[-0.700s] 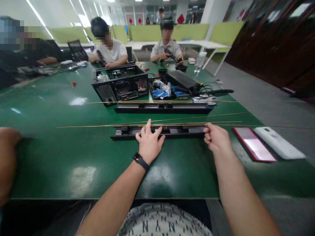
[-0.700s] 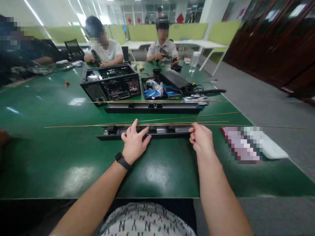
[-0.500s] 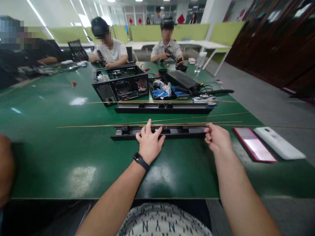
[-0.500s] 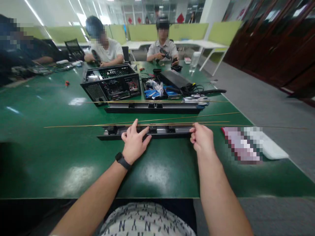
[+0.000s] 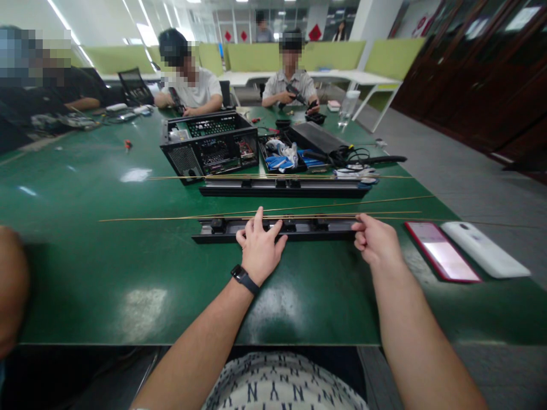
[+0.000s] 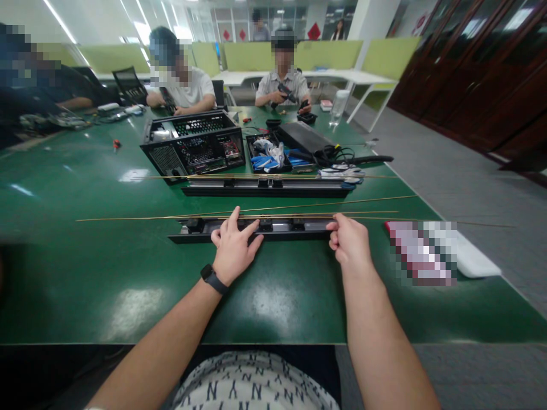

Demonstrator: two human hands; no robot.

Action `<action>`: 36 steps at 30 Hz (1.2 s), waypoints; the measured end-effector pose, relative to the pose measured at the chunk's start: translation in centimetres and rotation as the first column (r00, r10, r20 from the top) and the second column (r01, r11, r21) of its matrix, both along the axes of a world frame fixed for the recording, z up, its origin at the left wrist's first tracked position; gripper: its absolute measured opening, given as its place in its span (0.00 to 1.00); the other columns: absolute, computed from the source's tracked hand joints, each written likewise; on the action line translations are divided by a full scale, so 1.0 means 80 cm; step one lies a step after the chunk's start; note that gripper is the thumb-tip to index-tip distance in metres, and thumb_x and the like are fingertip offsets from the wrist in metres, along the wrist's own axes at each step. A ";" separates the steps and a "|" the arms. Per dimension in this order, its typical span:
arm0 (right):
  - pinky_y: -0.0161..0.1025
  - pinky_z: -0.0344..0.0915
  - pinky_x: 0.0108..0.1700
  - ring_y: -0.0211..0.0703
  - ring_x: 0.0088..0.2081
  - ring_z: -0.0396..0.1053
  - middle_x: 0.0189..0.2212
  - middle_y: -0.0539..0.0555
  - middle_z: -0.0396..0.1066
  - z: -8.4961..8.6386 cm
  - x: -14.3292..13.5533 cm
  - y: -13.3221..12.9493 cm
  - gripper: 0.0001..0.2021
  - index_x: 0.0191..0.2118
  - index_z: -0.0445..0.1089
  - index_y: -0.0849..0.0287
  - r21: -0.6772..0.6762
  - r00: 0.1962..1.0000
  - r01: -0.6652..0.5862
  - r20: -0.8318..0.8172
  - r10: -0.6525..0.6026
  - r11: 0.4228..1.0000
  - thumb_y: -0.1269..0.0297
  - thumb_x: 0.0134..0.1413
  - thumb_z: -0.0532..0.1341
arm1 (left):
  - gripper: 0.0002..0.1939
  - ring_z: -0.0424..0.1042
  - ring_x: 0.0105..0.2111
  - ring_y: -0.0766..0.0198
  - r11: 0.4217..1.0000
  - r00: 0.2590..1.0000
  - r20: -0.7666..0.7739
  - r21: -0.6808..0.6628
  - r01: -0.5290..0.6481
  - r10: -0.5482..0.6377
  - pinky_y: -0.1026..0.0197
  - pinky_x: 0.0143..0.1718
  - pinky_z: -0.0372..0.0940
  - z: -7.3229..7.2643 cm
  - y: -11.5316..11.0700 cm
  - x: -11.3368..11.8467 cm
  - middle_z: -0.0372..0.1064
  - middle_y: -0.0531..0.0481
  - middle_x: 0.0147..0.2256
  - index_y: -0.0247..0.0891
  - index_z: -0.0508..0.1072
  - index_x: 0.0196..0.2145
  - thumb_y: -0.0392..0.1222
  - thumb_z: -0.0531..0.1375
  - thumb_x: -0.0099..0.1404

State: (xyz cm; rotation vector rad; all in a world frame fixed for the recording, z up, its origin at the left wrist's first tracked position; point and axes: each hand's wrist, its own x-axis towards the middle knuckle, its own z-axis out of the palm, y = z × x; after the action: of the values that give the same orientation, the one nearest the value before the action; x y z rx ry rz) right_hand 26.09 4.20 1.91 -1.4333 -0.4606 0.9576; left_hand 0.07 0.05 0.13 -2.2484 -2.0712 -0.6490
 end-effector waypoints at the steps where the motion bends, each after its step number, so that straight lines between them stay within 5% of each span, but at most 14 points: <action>1: 0.28 0.43 0.08 0.29 0.10 0.51 0.19 0.47 0.70 0.000 0.000 0.000 0.03 0.32 0.70 0.60 -0.002 1.000 -0.007 0.000 0.007 1.000 0.70 0.57 0.64 | 0.21 0.60 0.66 0.39 1.000 1.000 -0.004 0.001 -0.001 0.001 0.33 0.58 0.59 0.000 0.000 0.000 0.46 0.39 0.75 0.59 0.75 0.61 0.55 0.60 0.72; 20: 0.28 0.44 0.09 0.28 0.10 0.51 0.18 0.45 0.67 0.000 0.007 0.000 0.06 0.32 0.69 0.59 0.002 1.000 0.019 -0.001 -0.019 1.000 0.72 0.61 0.60 | 0.21 0.59 0.66 0.40 1.000 1.000 -0.009 -0.002 -0.006 0.006 0.34 0.58 0.59 0.000 0.000 0.000 0.45 0.40 0.75 0.59 0.75 0.61 0.55 0.60 0.71; 36: 0.28 0.44 0.09 0.28 0.10 0.52 0.18 0.45 0.68 -0.001 0.000 -0.001 0.08 0.31 0.67 0.58 0.002 1.000 -0.029 0.007 0.029 1.000 0.67 0.57 0.67 | 0.22 0.59 0.66 0.40 1.000 1.000 -0.009 -0.024 -0.006 0.006 0.34 0.58 0.59 0.003 -0.001 0.001 0.45 0.40 0.76 0.59 0.74 0.61 0.55 0.59 0.72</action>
State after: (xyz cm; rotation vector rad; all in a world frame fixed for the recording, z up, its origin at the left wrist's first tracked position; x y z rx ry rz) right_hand 26.12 4.08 1.85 -1.4320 -0.4883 0.9748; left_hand 0.11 -0.03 0.34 -2.2522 -2.0914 -0.6158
